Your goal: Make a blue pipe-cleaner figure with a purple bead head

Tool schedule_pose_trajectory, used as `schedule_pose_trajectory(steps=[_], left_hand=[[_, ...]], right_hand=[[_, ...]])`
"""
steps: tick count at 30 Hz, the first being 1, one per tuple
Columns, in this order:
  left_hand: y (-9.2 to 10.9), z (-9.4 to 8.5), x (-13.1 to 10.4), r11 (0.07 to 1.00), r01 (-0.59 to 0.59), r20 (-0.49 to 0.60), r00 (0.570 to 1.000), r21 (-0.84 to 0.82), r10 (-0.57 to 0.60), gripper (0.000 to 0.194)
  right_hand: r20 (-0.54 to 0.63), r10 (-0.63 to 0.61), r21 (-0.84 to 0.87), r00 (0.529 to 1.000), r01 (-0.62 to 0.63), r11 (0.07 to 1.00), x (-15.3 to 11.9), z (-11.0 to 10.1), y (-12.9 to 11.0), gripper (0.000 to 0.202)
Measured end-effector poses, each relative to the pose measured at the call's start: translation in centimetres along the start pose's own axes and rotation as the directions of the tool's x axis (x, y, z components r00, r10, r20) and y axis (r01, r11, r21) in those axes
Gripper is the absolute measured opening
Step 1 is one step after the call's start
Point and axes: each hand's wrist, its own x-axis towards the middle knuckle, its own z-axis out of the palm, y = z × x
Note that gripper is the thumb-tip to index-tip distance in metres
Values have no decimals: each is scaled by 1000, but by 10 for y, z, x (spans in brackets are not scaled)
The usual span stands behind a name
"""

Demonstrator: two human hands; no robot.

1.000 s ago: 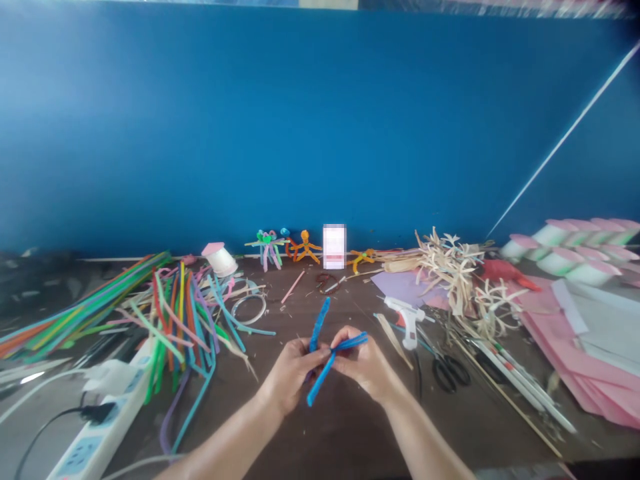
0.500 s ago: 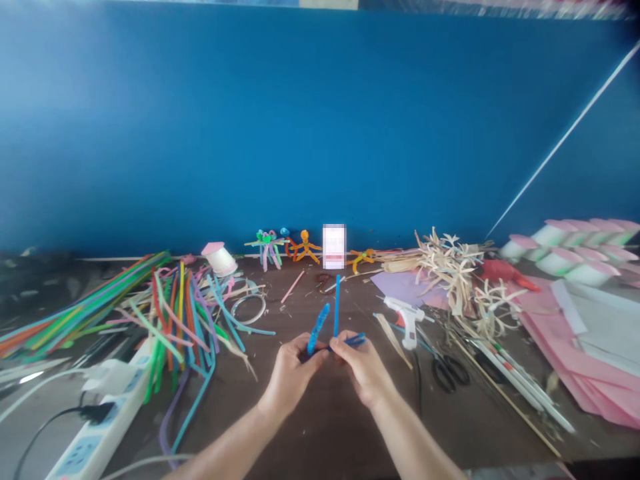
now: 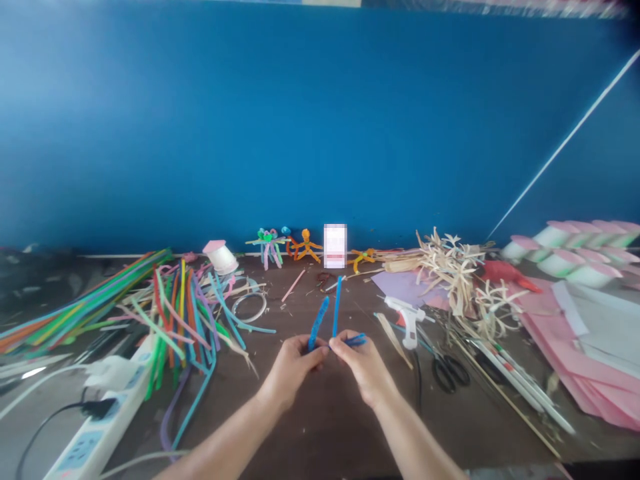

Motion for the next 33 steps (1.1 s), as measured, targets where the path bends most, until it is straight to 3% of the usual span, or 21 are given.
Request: schedule_pose_trajectory(steps=[3, 6, 12, 16, 18, 20, 22, 23, 24, 25, 26, 28, 29, 33], left_hand=[[-1, -1, 4, 951, 189, 54, 982, -244, -181, 19], [0, -2, 5, 891, 288, 70, 957, -350, -282, 15], [0, -3, 3, 851, 345, 93, 937, -397, -336, 9], [-1, -1, 4, 846, 339, 89, 939, -413, -333, 16], [-2, -2, 7, 852, 303, 17, 945, -428, -328, 26], [-3, -5, 9, 892, 222, -135, 946, -393, -295, 37], [-1, -9, 9, 968, 66, -296, 945, -244, -139, 43], [2, -11, 7, 992, -34, -319, 948, -124, -7, 43], [7, -13, 3, 988, -153, -302, 941, 10, 149, 40], [11, -14, 0, 959, -250, -183, 945, 136, 272, 36], [16, -14, -5, 917, -334, -1, 940, 220, 342, 37], [24, -11, -13, 847, -447, 206, 893, 287, 401, 59], [26, -9, -15, 839, -439, 253, 894, 321, 371, 61], [20, 0, -18, 802, -427, 238, 903, 417, 357, 63]], right_hand=[[45, 5, 69, 999, -8, 998, 0, -4, 0, 25], [50, 7, 64, 999, -11, 998, 1, -7, 0, 21], [42, -20, -29, 999, 21, 999, -1, -6, -1, 15], [22, -22, 7, 1000, 22, 1000, 1, -6, 4, 16], [-15, -34, 26, 999, 34, 999, 2, -7, 7, 18], [-61, -44, 19, 997, 45, 999, 3, -9, 9, 21], [-91, -48, -3, 995, 48, 999, 3, -11, 10, 21], [-96, -47, -14, 994, 46, 999, 2, -11, 9, 20], [-95, -46, -22, 994, 44, 999, 1, -11, 8, 19], [-93, -50, -30, 994, 47, 998, 0, -11, 7, 18], [-89, -59, -41, 994, 56, 998, -2, -10, 6, 17], [-77, -91, -82, 993, 84, 993, -6, -10, 3, 16], [-74, -109, -113, 991, 100, 989, -8, -9, 1, 16], [-88, -182, -209, 979, 160, 965, -14, -10, -3, 19]])
